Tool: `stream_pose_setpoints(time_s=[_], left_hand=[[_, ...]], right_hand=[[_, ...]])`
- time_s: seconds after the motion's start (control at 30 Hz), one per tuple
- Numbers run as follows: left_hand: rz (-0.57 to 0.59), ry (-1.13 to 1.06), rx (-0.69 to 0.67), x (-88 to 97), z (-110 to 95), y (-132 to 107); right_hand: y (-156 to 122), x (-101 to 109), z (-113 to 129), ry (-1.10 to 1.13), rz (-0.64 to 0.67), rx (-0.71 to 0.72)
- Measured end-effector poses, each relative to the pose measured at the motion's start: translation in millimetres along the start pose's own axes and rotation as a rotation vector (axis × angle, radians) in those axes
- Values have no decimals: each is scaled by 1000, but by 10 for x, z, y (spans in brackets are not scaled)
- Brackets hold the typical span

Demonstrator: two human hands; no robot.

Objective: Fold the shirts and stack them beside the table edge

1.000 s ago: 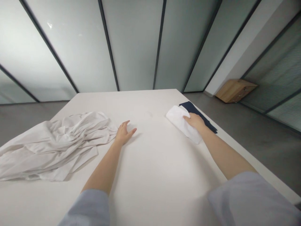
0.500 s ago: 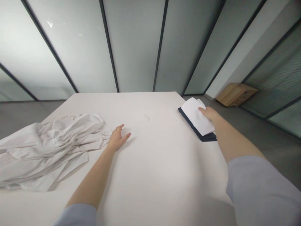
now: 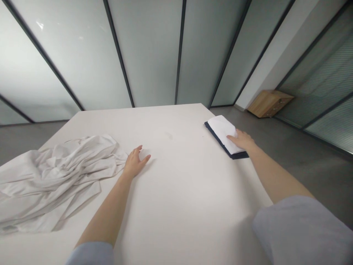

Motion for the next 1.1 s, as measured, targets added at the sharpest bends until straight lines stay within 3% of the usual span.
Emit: stream_pose_setpoints(time_s=[0.1, 0.2, 0.43, 0.53, 0.6, 0.7, 0.8, 0.9, 1.0, 1.1], left_hand=[[-2, -2, -5, -1, -2, -2], [-5, -13, -21, 5, -18, -5], [-4, 23, -5, -30, 10, 14], [-10, 65, -17, -41, 2, 22], [-8, 105, -41, -48, -27, 21], [14, 169, -80, -68, -87, 13], [39, 207, -100, -78, -139, 0], [54, 238, -103, -75, -178, -18], [71, 272, -101, -80, -208, -40], [99, 309, -86, -103, -214, -57]], right_hand=[[-154, -199, 109, -17, 82, 16], [-253, -266, 213, -69, 68, 64], [-237, -172, 303, -143, -20, 126], [-238, -61, 430, -120, -143, 144], [-299, -1, 664, -65, -242, 226], [-510, -64, 1238, 48, -284, 451], [-804, -313, 1884, 133, -179, 644], [-1040, -589, 2369, 172, -58, 701], [-1158, -757, 2622, 182, -3, 695], [-1200, -809, 2689, 179, 7, 710]])
Point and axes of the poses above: each hand's wrist, its own y-axis towards the middle knuckle, its own x-axis out of the back of the hand, z = x × y, the point moved 9 cm from there along y, towards the middle knuckle, and after that the axes turned 6 degrees about x, right-handed, at the moved point
